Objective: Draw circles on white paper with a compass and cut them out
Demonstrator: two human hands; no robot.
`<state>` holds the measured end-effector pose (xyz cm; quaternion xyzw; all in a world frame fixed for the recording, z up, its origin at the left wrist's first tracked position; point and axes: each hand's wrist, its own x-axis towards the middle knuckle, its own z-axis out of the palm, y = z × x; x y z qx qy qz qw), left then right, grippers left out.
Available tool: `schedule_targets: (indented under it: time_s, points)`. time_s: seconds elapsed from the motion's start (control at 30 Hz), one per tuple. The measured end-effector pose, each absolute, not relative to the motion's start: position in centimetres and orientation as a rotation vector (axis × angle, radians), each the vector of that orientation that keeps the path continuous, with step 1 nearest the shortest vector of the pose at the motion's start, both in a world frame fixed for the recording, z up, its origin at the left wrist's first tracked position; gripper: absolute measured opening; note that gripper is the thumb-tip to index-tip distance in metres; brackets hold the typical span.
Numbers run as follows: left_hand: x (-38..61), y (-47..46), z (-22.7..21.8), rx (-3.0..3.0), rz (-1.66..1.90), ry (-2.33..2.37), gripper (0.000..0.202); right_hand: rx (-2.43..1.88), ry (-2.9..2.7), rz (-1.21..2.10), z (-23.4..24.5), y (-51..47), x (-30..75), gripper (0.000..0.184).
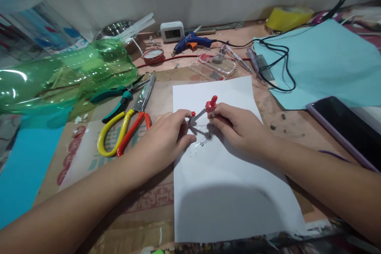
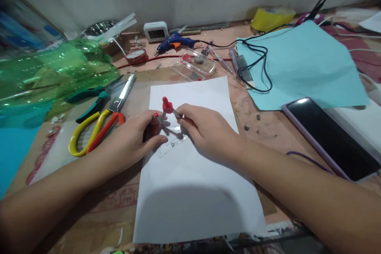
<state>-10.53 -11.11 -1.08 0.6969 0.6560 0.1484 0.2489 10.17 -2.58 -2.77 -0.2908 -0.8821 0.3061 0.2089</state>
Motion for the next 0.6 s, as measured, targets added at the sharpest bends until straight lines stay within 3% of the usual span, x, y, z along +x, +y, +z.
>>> schedule_targets:
  time_s: [0.6]
  points:
    - [-10.57, -11.01, -1.27, 1.946, 0.411, 1.768, 0.015, -0.805, -2.470, 0.805, -2.87, -2.59, 10.11, 0.009]
